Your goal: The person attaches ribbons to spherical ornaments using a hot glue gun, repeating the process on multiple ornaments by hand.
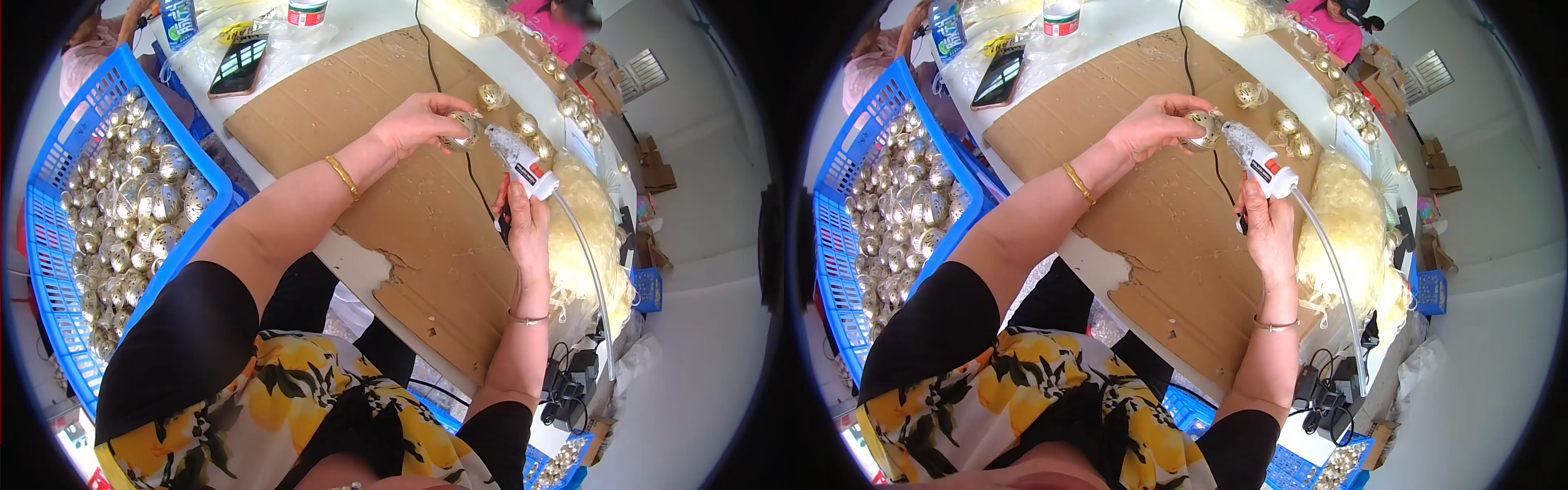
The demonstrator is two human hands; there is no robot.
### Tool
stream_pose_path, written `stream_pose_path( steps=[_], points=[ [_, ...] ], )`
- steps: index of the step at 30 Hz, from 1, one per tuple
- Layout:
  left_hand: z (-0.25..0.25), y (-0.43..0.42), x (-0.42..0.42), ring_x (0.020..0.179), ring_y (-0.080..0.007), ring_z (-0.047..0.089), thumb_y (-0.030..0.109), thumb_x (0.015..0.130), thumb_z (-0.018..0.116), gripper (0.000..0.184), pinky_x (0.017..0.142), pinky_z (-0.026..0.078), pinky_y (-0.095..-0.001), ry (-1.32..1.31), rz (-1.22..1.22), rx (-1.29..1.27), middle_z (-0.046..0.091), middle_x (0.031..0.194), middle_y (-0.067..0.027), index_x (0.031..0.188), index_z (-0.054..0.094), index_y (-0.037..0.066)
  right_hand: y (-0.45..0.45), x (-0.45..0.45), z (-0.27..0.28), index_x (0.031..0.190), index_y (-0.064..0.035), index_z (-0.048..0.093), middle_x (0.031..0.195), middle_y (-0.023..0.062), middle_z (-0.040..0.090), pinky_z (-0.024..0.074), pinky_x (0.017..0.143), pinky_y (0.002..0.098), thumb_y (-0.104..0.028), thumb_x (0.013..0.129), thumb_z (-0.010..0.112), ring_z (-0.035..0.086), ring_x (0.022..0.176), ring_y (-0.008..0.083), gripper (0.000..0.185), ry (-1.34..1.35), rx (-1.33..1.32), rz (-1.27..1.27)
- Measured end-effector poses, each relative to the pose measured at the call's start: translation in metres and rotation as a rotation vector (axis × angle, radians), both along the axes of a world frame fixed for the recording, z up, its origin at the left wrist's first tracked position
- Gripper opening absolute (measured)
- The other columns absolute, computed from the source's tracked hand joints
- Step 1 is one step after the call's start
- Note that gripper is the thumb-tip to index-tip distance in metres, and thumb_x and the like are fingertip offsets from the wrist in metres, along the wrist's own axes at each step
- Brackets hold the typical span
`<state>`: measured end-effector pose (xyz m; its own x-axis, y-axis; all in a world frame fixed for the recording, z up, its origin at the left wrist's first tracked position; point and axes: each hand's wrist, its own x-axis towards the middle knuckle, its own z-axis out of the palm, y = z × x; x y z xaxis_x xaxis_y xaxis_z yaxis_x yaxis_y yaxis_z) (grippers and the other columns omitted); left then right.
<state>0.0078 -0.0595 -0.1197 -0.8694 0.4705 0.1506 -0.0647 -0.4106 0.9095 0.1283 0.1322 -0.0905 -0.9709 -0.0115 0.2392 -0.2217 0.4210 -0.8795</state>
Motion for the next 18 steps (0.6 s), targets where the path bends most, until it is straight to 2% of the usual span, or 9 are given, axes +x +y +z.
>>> stream_pose_path(
  steps=[5,7,18],
  points=[
    [-0.0001,-0.0013,0.0003,0.073,-0.0117,0.061,0.007,0.071,0.070,0.043,0.057,0.050,-0.0245,-0.008,-0.020,-0.007,0.061,0.086,-0.0060,0.111,0.057,-0.002,-0.0017,0.0012,0.0021,0.095,-0.0009,0.053,0.071,0.0012,0.050,0.0383,0.058,0.0229,-0.042,0.092,0.049,0.047,0.065,0.0094,0.042,-0.013,0.000,-0.001],
    [-0.0001,-0.0019,-0.0006,0.081,-0.0120,0.060,0.006,0.074,0.066,0.045,0.064,0.052,-0.0262,0.018,-0.062,-0.051,0.060,0.094,-0.0066,0.116,0.052,-0.003,-0.0016,0.0015,0.0020,0.095,-0.0010,0.053,0.071,0.0012,0.050,0.0382,0.058,0.0227,-0.042,0.092,0.049,0.047,0.065,0.0093,0.042,-0.021,0.009,-0.002],
    [0.0002,-0.0009,0.0001,0.082,-0.0124,0.061,0.007,0.074,0.067,0.045,0.063,0.054,-0.0265,0.021,-0.034,-0.055,0.061,0.094,-0.0069,0.116,0.053,-0.003,-0.0007,0.0016,0.0031,0.098,-0.0012,0.053,0.071,0.0006,0.049,0.0375,0.057,0.0225,-0.041,0.092,0.048,0.046,0.064,0.0087,0.040,0.013,0.083,-0.038]
  ],
)
